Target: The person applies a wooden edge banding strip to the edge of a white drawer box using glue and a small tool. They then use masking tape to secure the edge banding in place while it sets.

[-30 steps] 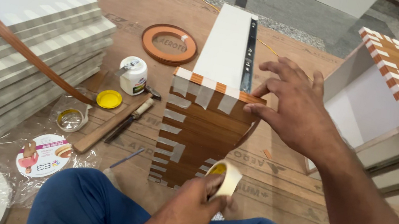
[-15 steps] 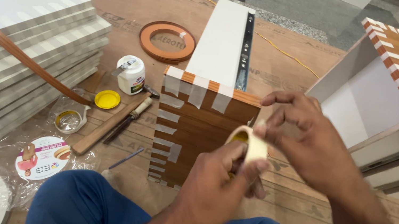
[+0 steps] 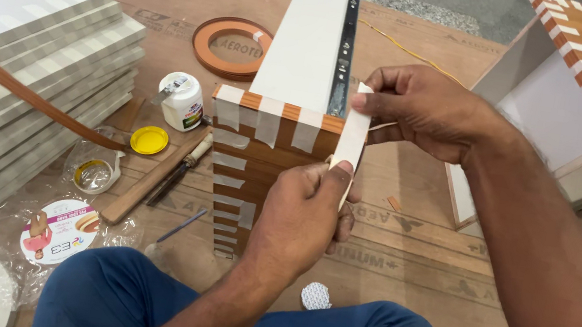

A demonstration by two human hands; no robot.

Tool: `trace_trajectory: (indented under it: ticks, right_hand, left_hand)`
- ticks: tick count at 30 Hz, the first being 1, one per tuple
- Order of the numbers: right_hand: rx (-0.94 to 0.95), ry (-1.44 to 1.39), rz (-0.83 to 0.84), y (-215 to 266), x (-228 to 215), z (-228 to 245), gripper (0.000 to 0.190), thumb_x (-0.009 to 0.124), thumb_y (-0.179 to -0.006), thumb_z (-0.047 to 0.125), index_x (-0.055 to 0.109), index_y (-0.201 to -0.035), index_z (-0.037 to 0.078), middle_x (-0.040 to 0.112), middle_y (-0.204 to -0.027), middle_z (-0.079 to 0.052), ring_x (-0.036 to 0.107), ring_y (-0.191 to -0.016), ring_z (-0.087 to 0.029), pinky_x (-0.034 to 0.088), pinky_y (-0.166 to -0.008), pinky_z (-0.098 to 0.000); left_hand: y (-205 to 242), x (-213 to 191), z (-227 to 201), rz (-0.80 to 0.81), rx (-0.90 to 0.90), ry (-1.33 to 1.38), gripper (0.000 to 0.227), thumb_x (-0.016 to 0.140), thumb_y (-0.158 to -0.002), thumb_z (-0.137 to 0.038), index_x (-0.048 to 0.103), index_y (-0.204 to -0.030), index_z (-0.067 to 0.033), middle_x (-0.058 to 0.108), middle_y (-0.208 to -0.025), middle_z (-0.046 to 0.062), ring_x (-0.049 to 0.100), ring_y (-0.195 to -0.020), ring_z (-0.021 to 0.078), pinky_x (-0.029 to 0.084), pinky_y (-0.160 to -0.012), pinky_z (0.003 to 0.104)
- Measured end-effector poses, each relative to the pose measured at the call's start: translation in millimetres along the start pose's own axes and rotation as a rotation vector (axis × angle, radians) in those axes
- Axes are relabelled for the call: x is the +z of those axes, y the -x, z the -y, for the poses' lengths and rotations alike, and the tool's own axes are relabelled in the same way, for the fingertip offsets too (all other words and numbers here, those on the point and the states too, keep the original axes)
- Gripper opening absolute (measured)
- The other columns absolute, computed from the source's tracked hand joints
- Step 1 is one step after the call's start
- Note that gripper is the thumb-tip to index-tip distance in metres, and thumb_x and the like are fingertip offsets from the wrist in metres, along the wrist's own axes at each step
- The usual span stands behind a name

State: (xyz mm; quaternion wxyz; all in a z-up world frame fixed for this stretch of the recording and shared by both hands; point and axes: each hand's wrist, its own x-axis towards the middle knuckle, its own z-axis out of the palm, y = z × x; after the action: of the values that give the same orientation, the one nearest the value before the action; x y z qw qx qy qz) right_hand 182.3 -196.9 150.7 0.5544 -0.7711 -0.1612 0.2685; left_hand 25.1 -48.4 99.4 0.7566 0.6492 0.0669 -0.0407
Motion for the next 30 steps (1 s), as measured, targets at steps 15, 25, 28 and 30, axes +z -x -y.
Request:
trace_trajectory:
  ticks: [15, 25, 28, 30]
  right_hand:
    - [0.162, -0.283, 0.193, -30.4, -8.7, -67.0, 0.032, 0.077, -0.089, 0.038, 0.066, -0.104, 0.011, 0.071, -0.1, -0.007, 0.064, -0.094, -0.022, 0.051, -0.093, -0.0466]
    - [0.222, -0.372, 0.378, -28.3, -3.1, -92.4, 0.061, 0.071, -0.09, 0.048, 0.064, -0.133, 0.004, 0.065, -0.128, -0.017, 0.056, -0.122, -0.029, 0.046, -0.103, -0.0545]
    - [0.268, -0.391, 0.399, -31.8, -1.1, -107.6, 0.06, 0.07, -0.089, 0.046, 0.059, -0.137, 0.011, 0.063, -0.133, -0.011, 0.055, -0.126, -0.026, 0.044, -0.107, -0.0555]
    - [0.294, -0.436, 0.397, -34.2, -1.5, -113.2, 0.062, 0.067, -0.09, 0.047, 0.06, -0.137, 0.008, 0.064, -0.133, -0.013, 0.055, -0.127, -0.027, 0.044, -0.106, -0.0543]
  left_hand:
    - [-21.9, -6.0, 29.9, 0.062, -0.141, 0.004, 0.046, 0.047, -0.105, -0.038, 0.065, -0.086, 0.0002, 0.056, -0.05, 0.004, 0.049, -0.04, 0.011, 0.039, -0.039, 0.027]
    - [-21.6, -4.5, 36.4, 0.037, -0.228, -0.019, 0.048, 0.048, -0.104, -0.045, 0.064, -0.088, -0.0027, 0.051, -0.049, 0.002, 0.043, -0.038, 0.0103, 0.036, -0.038, 0.027]
    - [-22.0, -4.6, 37.1, 0.038, -0.229, -0.011, 0.048, 0.048, -0.104, -0.045, 0.064, -0.088, -0.0032, 0.051, -0.049, 0.002, 0.042, -0.038, 0.0103, 0.036, -0.037, 0.027]
    - [-22.3, -4.4, 37.4, 0.045, -0.227, -0.006, 0.048, 0.048, -0.104, -0.046, 0.063, -0.088, -0.0032, 0.051, -0.049, 0.002, 0.041, -0.037, 0.0104, 0.035, -0.037, 0.027]
